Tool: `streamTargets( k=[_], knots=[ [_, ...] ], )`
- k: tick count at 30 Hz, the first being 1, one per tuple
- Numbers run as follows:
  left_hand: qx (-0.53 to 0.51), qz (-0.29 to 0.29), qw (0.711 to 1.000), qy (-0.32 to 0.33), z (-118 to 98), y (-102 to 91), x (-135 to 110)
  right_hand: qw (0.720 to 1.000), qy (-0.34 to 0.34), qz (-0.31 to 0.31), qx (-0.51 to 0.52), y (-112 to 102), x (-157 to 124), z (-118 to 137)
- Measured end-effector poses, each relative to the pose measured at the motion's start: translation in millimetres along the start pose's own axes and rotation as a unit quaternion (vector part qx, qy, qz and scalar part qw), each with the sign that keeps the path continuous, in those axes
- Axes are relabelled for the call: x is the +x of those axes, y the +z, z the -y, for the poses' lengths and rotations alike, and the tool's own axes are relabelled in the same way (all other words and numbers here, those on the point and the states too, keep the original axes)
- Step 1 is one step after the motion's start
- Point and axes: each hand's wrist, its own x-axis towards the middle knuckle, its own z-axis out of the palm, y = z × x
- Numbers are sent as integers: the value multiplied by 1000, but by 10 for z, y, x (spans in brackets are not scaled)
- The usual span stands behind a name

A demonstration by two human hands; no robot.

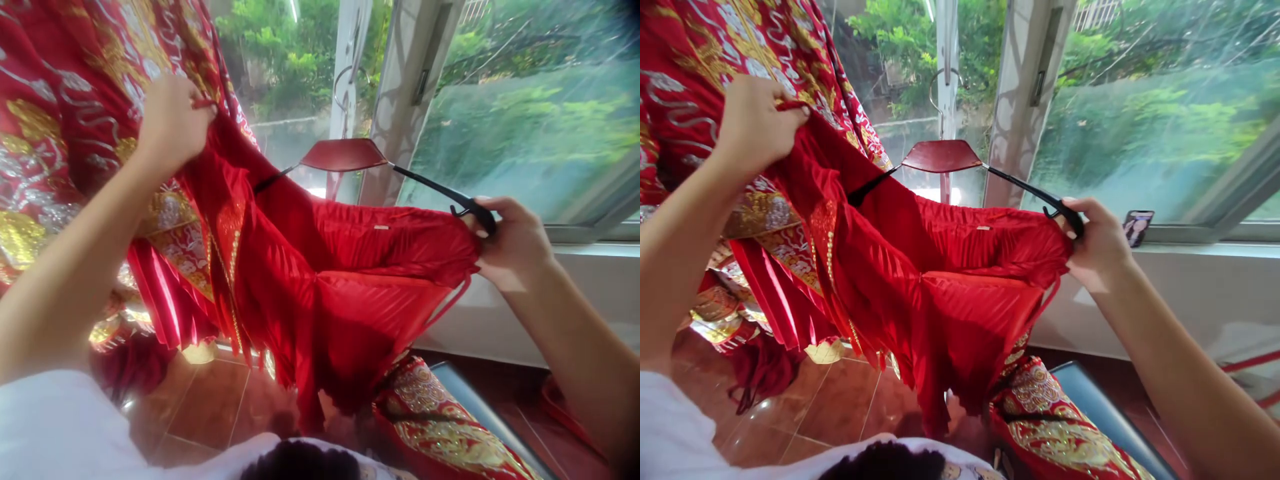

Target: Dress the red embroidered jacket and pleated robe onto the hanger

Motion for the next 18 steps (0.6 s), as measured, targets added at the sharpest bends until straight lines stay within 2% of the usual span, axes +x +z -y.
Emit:
streamTargets(
  k=[2,4,8,10,12,14,16,18],
  knots=[
    [-10,10,1000,20,-191,-47,-234,1000,11,23,-12,-22,1,-21],
    [-17,52,997,53,-412,23,-569,999,18,46,-21,-53,23,-42],
    [65,227,968,83,-821,449,-1209,997,-4,59,-41,-123,128,-46],
    [105,288,946,109,-973,666,-1346,998,-13,49,-45,-141,173,-34],
    [121,315,931,138,-1128,794,-1321,998,12,45,-46,-147,192,-26],
    [98,274,940,176,-1330,826,-1163,997,49,43,-41,-151,193,-23],
    [48,171,954,242,-1589,819,-915,996,61,46,-34,-161,193,-21],
    [4,60,943,329,-1869,857,-631,996,53,62,-46,-177,202,-14]
  ],
)
